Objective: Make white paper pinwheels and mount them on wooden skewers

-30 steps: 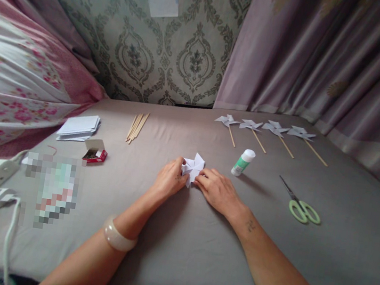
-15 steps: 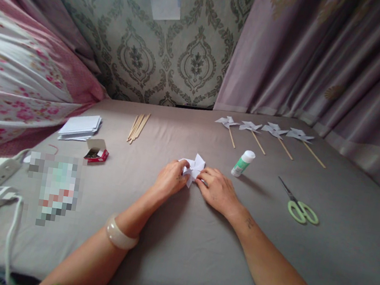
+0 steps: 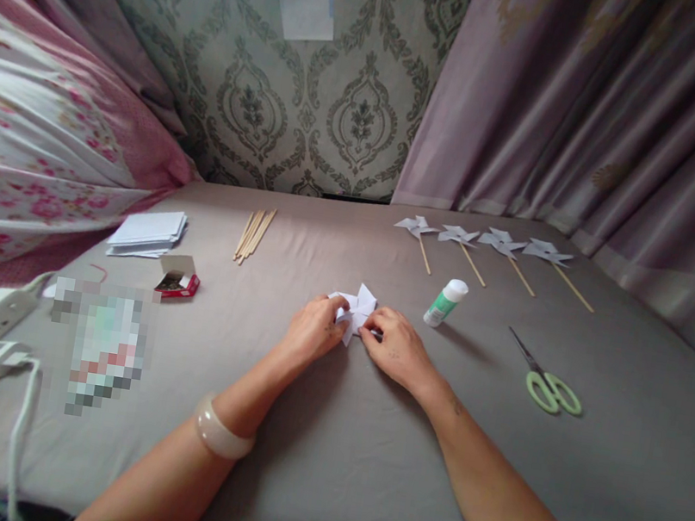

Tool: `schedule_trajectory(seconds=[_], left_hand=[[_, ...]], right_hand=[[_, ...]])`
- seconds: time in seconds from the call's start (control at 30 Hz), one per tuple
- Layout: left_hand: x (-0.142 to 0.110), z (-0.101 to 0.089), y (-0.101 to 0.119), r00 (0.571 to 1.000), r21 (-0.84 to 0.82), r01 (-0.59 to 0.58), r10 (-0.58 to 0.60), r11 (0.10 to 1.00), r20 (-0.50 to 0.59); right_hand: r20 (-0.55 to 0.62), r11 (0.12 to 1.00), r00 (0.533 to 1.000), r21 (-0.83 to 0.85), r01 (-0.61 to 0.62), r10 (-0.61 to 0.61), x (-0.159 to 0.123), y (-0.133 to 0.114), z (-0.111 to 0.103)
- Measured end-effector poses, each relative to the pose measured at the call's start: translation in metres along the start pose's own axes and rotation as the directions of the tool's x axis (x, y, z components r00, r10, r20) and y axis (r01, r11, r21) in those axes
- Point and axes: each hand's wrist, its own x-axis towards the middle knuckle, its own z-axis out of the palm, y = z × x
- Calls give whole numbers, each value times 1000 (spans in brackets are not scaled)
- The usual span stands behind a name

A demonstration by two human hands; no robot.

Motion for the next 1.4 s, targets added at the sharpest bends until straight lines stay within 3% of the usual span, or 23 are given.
schedule_trajectory(seconds=[0.07,0.13,0.17,0.23,0.27,0.3,0.4,0.5,0.6,0.73,0.8,0.9,1.1,1.4], left_hand=[[1,0,0,1000,2,1,-1,1000,9],[1,0,-1,1000,5,8,-8,1000,22],[2,-1,-1,999,7,13,-13,1000,29],[2,-1,-1,999,7,18,-18,1000,37],[2,-1,-1,999,6,19,-19,1000,36],[2,-1,-1,999,4,19,-19,1000,34],[2,-1,-1,999,-5,16,-15,1000,31],[3,-2,-1,999,-43,24,-22,999,28],[5,-3,-2,999,-102,51,-49,993,20],[6,1,-5,997,-121,76,-77,990,-10],[7,3,-6,997,-113,72,-74,991,-14],[8,5,-8,997,-93,67,-69,993,-21],[7,6,-7,998,-63,53,-54,997,-17],[3,1,-1,998,-68,70,-70,995,3]], right_hand=[[36,998,999,58,-23,21,-6,2,-21],[-67,974,973,72,-216,220,-15,9,-46],[-202,939,917,44,-342,343,-20,16,-58],[-456,849,748,34,-527,482,-27,34,-73],[-528,830,687,64,-554,499,-28,45,-75],[-559,836,661,110,-538,500,-28,57,-73],[-402,893,801,276,-356,444,-20,88,-51],[-297,881,856,357,-311,423,-7,100,-31],[-238,912,906,307,-273,352,1,89,-33],[-193,999,981,29,-19,24,8,50,-56],[-61,976,982,-138,168,-178,12,27,-66],[101,888,953,-347,303,-286,20,-1,-75],[286,714,906,-558,422,-312,37,-29,-74],[408,622,868,-611,490,-283,47,-52,-68]])
